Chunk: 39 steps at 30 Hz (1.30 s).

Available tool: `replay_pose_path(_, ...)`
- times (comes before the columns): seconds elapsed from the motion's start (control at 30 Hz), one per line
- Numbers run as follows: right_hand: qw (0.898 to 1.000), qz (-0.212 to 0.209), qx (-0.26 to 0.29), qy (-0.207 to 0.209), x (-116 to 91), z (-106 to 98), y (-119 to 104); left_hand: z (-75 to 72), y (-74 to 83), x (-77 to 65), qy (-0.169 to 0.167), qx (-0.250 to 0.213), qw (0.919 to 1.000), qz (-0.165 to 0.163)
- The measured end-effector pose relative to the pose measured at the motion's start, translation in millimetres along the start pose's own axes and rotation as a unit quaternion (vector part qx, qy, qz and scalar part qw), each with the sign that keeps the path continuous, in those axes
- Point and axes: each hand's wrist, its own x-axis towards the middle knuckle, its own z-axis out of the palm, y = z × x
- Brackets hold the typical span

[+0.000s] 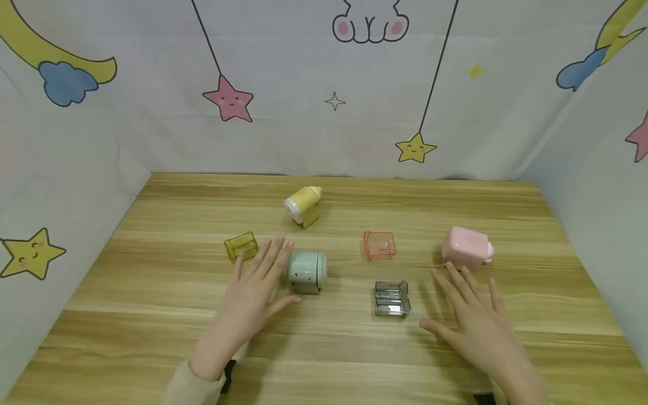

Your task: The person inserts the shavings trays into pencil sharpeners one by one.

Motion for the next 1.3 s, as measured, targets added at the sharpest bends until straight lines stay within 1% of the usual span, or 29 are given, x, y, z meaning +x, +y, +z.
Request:
replay_pose_path(0.13, 1.0, 0.0, 0.018, -0.019, 0, 3, 1, -2.2, -1.4, 2.0, -0.016, -0.005, 0.9998, 0.008)
replay_pose_path(0.2, 0.999, -0.006, 0.024, -0.021, 0, 5, 2, -2.6, -1.0, 3.1, -0.025, -0.009, 0.9996, 0.009)
replay_pose_path(0.3, 0.999, -0.02, 0.028, -0.011, 2, 7, 3, -2.2, -1.4, 4.5, -0.031, -0.016, 0.9993, 0.013)
replay_pose_path(0.5, 0.997, -0.053, 0.046, 0.012, 7, 7, 3, -1.2, -1.4, 7.7, -0.03, -0.021, 0.999, 0.026)
replay_pose_path(0.63, 0.995, -0.07, 0.068, 0.012, 12, 7, 0, -1.3, -0.7, 10.7, -0.037, -0.027, 0.9986, 0.028)
replay_pose_path(0.97, 0.992, -0.075, 0.101, -0.021, 24, 11, -11, 0.3, 0.0, 20.3, -0.058, -0.042, 0.9969, 0.033)
replay_pose_path(1.07, 0.991, -0.076, 0.103, -0.022, 25, 12, -13, 0.9, 0.3, 23.1, -0.059, -0.043, 0.9967, 0.036)
replay_pose_path(1.3, 0.989, -0.095, 0.108, -0.022, 31, 15, -17, 2.7, 0.4, 28.1, -0.065, -0.054, 0.9953, 0.047)
